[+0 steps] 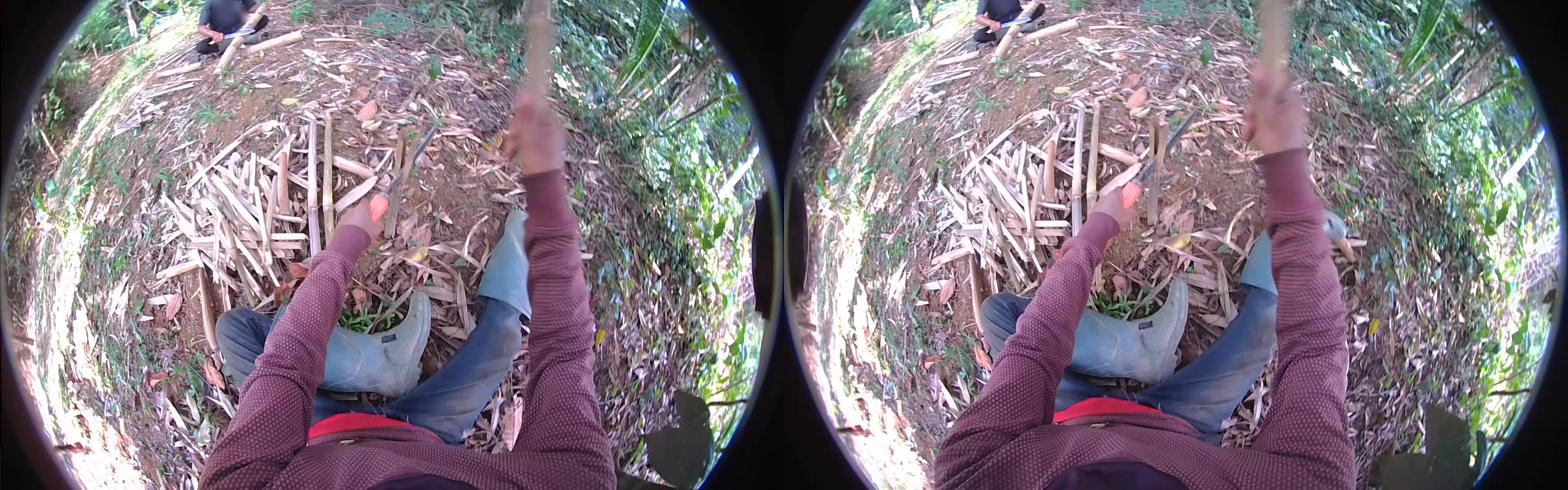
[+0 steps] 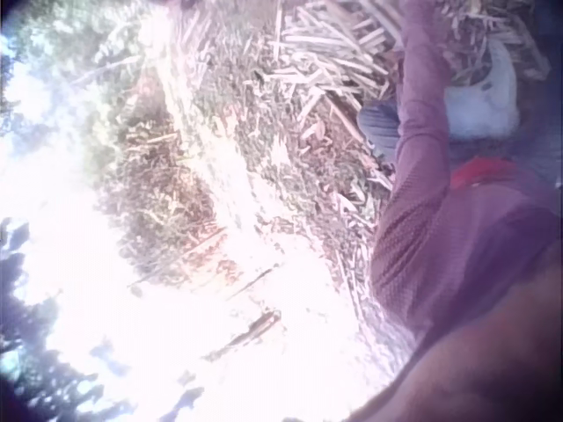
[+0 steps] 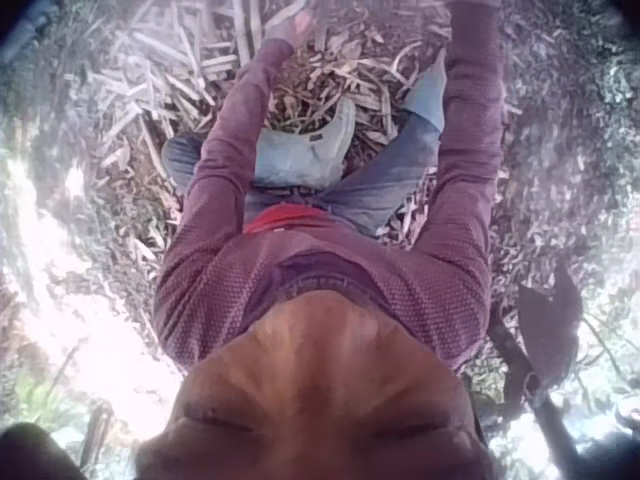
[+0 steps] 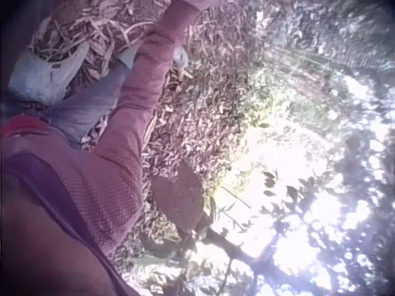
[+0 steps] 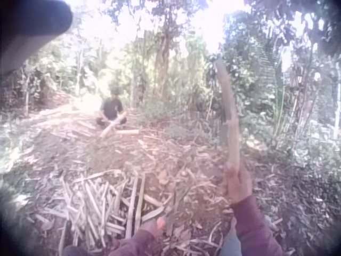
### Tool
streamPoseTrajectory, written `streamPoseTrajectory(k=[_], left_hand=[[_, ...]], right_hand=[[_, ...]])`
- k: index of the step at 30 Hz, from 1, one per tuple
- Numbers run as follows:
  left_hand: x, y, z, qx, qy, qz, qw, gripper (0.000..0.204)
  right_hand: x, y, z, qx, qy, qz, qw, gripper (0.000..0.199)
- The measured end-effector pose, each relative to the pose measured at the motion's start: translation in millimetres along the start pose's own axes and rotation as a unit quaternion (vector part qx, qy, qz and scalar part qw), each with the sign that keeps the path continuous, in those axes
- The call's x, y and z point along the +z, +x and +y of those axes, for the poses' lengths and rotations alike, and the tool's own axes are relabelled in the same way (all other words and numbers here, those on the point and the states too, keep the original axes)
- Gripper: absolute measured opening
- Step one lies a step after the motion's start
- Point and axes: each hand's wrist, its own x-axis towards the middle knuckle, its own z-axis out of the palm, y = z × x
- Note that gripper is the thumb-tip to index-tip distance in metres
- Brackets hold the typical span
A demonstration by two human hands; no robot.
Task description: The person sits on the ground in a forest and uses a large knife to split bamboo stalks into thin strips. They repeatedly pick up bamboo pieces, position them on their legs, and strike them with the knife to create a pile of processed bamboo strips.
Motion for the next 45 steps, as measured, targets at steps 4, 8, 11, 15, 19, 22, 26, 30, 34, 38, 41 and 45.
streamPoseTrajectory(k=[4,8,11,15,19,22,26,30,34,38,41,45], left_hand=[[16.5,-4.7,21.7,0.003,0.031,-0.025,0.999,0.047],[44.9,18.0,-7.3,0.057,-0.013,0.139,0.989,0.059],[58.4,19.7,-66.7,0.104,-0.099,0.101,0.984,0.057],[13.6,1.3,5.5,0.021,0.004,-0.017,1.000,0.049],[18.9,6.3,11.6,0.038,-0.021,-0.028,0.999,0.052],[43.5,21.9,7.1,0.136,-0.068,0.132,0.979,0.052],[-6.0,-1.9,-9.5,0.017,0.024,-0.002,1.000,0.047],[2.5,4.8,-17.1,-0.001,-0.016,0.002,1.000,0.047],[-3.8,20.0,24.3,0.037,-0.042,-0.002,0.998,0.052],[1.1,13.8,-25.7,0.018,-0.022,0.017,0.999,0.049],[1.9,2.4,-17.3,0.024,0.009,0.007,1.000,0.046],[20.7,2.4,28.2,0.036,-0.013,-0.036,0.999,0.045]], right_hand=[[-25.9,-7.9,29.4,-0.277,0.057,0.186,0.941,0.035],[38.4,-50.4,158.4,-0.050,-0.401,-0.077,0.911,0.039],[35.7,-28.8,58.4,0.057,-0.109,-0.094,0.988,0.042],[-17.8,-7.1,-21.3,-0.211,0.117,0.148,0.959,0.036],[15.8,-48.7,149.9,0.023,-0.196,-0.002,0.980,0.043],[11.9,21.6,223.5,-0.103,-0.330,-0.014,0.938,0.050],[-15.3,2.4,-4.0,-0.001,0.004,0.104,0.995,0.039],[3.2,-32.3,8.6,-0.194,0.155,0.195,0.949,0.036],[25.4,-92.8,234.2,0.097,-0.342,-0.121,0.927,0.055],[9.9,-33.8,34.1,0.086,-0.008,-0.015,0.996,0.034],[-16.6,-19.9,-2.8,-0.163,0.066,0.153,0.972,0.040],[0.6,-70.6,234.4,0.106,-0.481,-0.153,0.857,0.054]])
